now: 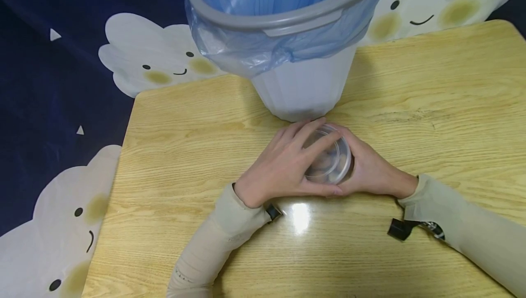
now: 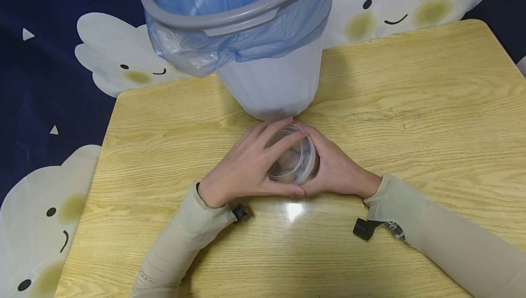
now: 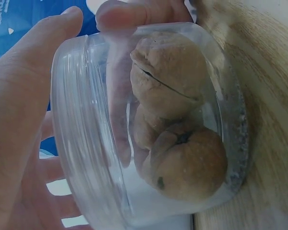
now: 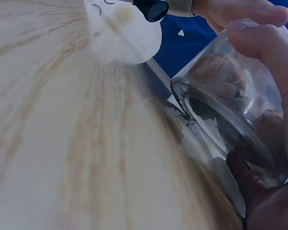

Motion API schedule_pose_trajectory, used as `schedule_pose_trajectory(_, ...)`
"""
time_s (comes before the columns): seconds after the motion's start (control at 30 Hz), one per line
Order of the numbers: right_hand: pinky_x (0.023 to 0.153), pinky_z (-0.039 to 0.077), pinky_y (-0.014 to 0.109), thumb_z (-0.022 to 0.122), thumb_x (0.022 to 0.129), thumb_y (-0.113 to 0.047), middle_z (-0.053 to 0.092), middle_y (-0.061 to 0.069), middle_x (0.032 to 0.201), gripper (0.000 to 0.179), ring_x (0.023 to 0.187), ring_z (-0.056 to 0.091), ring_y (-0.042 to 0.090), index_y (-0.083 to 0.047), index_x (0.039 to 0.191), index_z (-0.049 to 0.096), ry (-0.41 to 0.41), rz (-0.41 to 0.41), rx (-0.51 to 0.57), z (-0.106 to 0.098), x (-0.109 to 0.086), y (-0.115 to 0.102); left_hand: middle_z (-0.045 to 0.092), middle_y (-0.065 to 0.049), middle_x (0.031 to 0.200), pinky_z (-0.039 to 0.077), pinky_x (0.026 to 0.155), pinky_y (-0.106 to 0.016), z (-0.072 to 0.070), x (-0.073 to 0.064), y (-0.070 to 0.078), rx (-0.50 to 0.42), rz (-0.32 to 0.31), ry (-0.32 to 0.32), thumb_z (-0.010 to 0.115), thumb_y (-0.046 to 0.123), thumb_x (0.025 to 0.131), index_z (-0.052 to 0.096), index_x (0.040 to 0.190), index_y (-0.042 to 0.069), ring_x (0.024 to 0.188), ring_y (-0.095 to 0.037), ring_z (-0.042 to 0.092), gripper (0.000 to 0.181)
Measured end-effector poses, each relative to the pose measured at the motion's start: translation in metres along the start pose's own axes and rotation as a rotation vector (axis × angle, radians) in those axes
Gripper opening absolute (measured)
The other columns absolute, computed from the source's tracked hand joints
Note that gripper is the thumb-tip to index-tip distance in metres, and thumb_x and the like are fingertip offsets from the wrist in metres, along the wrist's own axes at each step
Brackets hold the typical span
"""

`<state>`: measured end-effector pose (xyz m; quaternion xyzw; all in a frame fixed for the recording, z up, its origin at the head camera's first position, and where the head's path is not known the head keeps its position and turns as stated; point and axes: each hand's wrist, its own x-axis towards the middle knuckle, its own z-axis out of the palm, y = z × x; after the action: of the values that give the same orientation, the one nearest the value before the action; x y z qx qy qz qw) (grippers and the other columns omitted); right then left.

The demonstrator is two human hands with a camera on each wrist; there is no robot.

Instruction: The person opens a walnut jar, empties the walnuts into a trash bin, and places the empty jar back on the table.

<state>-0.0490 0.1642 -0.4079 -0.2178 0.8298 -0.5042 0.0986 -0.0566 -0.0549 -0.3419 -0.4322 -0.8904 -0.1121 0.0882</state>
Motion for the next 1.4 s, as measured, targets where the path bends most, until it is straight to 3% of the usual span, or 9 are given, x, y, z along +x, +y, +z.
schedule_pose_trajectory(0.33, 0.107, 0.033, 0.017, 0.099, 0.046, -0.032, 0.035, -0.005, 0.155, 0.135, 0.137, 0.041, 0.018, -0.04, 0.153, 0.016, 0.004, -0.001, 0.005, 0.0003, 0.0001, -0.0001, 0.039, -0.006, 0.153, 0.044, 0.105, -0.046, -0.0009, 0.0003, 0.0018, 0.01, -0.025, -0.011, 0.054, 0.087, 0.069, 0.04, 0.146, 0.032, 0.134, -0.032, 0.046, 0.096)
schedule_pose_trajectory(0.77, 0.111, 0.033, 0.034, 0.099, 0.043, -0.034, 0.034, -0.003, 0.156, 0.138, 0.138, 0.039, 0.02, -0.04, 0.153, 0.016, 0.003, 0.01, -0.006, 0.0, -0.0007, -0.0014, 0.034, -0.006, 0.157, 0.043, 0.107, -0.046, -0.0021, -0.0013, 0.0001, -0.011, -0.03, -0.042, 0.055, 0.088, 0.066, 0.036, 0.149, 0.034, 0.139, -0.029, 0.041, 0.1)
schedule_pose_trajectory(1.13, 0.108, 0.03, 0.018, 0.099, 0.043, -0.034, 0.034, -0.005, 0.155, 0.138, 0.138, 0.039, 0.018, -0.039, 0.153, 0.016, 0.002, -0.005, -0.007, 0.0, 0.0001, -0.0005, 0.032, -0.005, 0.158, 0.04, 0.11, -0.046, -0.0031, -0.0016, -0.0021, -0.027, -0.03, -0.048, 0.055, 0.088, 0.066, 0.035, 0.149, 0.034, 0.14, -0.028, 0.04, 0.101)
schedule_pose_trajectory(1.2, 0.109, 0.032, 0.022, 0.099, 0.043, -0.034, 0.034, -0.004, 0.155, 0.138, 0.138, 0.04, 0.018, -0.039, 0.153, 0.016, 0.002, -0.005, -0.009, 0.0, 0.0001, -0.0004, 0.032, -0.005, 0.158, 0.039, 0.111, -0.045, -0.0031, -0.0016, -0.0022, -0.031, -0.027, -0.045, 0.055, 0.088, 0.066, 0.035, 0.149, 0.034, 0.14, -0.028, 0.04, 0.101)
schedule_pose_trajectory(1.4, 0.111, 0.032, 0.051, 0.1, 0.043, -0.033, 0.033, -0.003, 0.156, 0.139, 0.139, 0.039, 0.021, -0.04, 0.153, 0.016, -0.003, -0.006, 0.018, -0.0001, 0.0004, -0.0002, 0.031, -0.006, 0.158, 0.037, 0.112, -0.047, -0.0044, -0.0022, -0.0033, -0.033, 0.001, -0.038, 0.057, 0.088, 0.064, 0.035, 0.149, 0.034, 0.142, -0.031, 0.038, 0.104)
